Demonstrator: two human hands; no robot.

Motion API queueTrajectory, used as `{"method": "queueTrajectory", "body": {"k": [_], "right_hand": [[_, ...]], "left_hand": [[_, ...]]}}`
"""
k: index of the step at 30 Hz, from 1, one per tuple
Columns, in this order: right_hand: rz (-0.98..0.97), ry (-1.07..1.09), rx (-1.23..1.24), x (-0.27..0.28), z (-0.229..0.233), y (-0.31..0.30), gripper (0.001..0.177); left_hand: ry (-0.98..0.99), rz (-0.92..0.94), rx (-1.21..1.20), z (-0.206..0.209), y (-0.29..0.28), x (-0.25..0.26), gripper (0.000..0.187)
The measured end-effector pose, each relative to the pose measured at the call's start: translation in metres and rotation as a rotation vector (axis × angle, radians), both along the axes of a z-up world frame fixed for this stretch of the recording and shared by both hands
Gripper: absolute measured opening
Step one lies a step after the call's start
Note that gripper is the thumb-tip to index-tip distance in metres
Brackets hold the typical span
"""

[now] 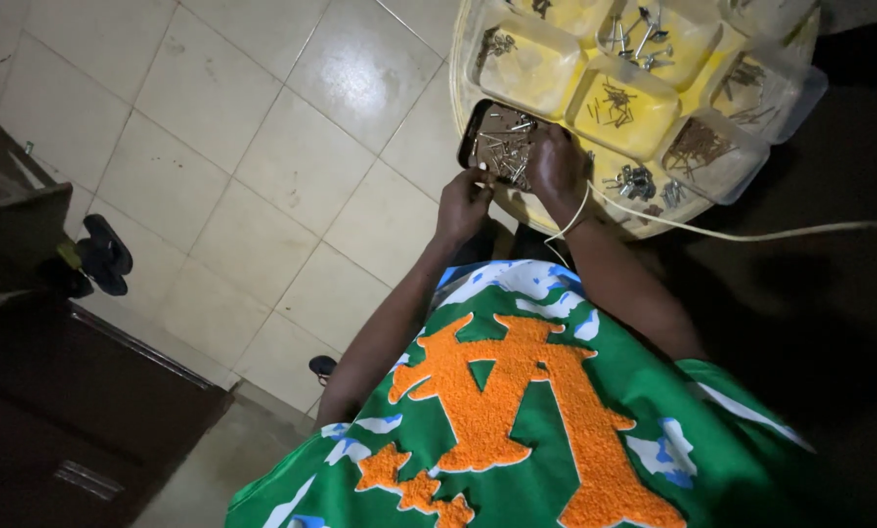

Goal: The person sorts small metal hardware items by hand, picking them from a black tray and placing them into compartments of a yellow plastic organizer. The person handles the items one at a time, repeatedly transferring them between compartments.

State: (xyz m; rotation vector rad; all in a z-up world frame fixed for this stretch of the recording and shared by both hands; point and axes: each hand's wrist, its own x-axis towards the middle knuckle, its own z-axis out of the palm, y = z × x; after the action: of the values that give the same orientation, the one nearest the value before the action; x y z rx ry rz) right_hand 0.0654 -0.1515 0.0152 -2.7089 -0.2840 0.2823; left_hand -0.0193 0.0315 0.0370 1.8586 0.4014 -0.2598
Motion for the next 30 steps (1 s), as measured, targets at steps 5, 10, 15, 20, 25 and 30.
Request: {"method": "queueTrajectory", "body": {"k": [5,10,15,20,25,30], "right_hand": [[-0.035,-0.053,0.001,0.0,-0.003,-0.005,0.019],[0.047,-0.009,0.186,0.006,0.01,-0.01,0.02],[0.143,0.032,-0.041,0.007,0.003,-0.001,0.019],[0.122,-0.248,0.032,-0.003,-0.017,-0.003,0.032],[0.091,-0.067,0.17,-0.007,0.003,-0.022,0.027],[0.08,0.091,0.252,0.0,0.019,-0.042,0.022]], "left_hand": [[0.01,0.01,-0.037,0.0,0.0,-0.001,0.024],[0.025,0.013,-0.043,0.005,-0.004,0.001,0.024],[0.013,0.083,-0.013,0.015,-0.004,-0.006,0.029],[0.111,0.079,-0.045,0.018,0.001,-0.015,0.021],[0.028,0.112,-0.073,0.005,-0.005,-0.018,0.023],[0.002,0.084,-0.095,-0.003,-0.013,-0.012,0.025]]}}
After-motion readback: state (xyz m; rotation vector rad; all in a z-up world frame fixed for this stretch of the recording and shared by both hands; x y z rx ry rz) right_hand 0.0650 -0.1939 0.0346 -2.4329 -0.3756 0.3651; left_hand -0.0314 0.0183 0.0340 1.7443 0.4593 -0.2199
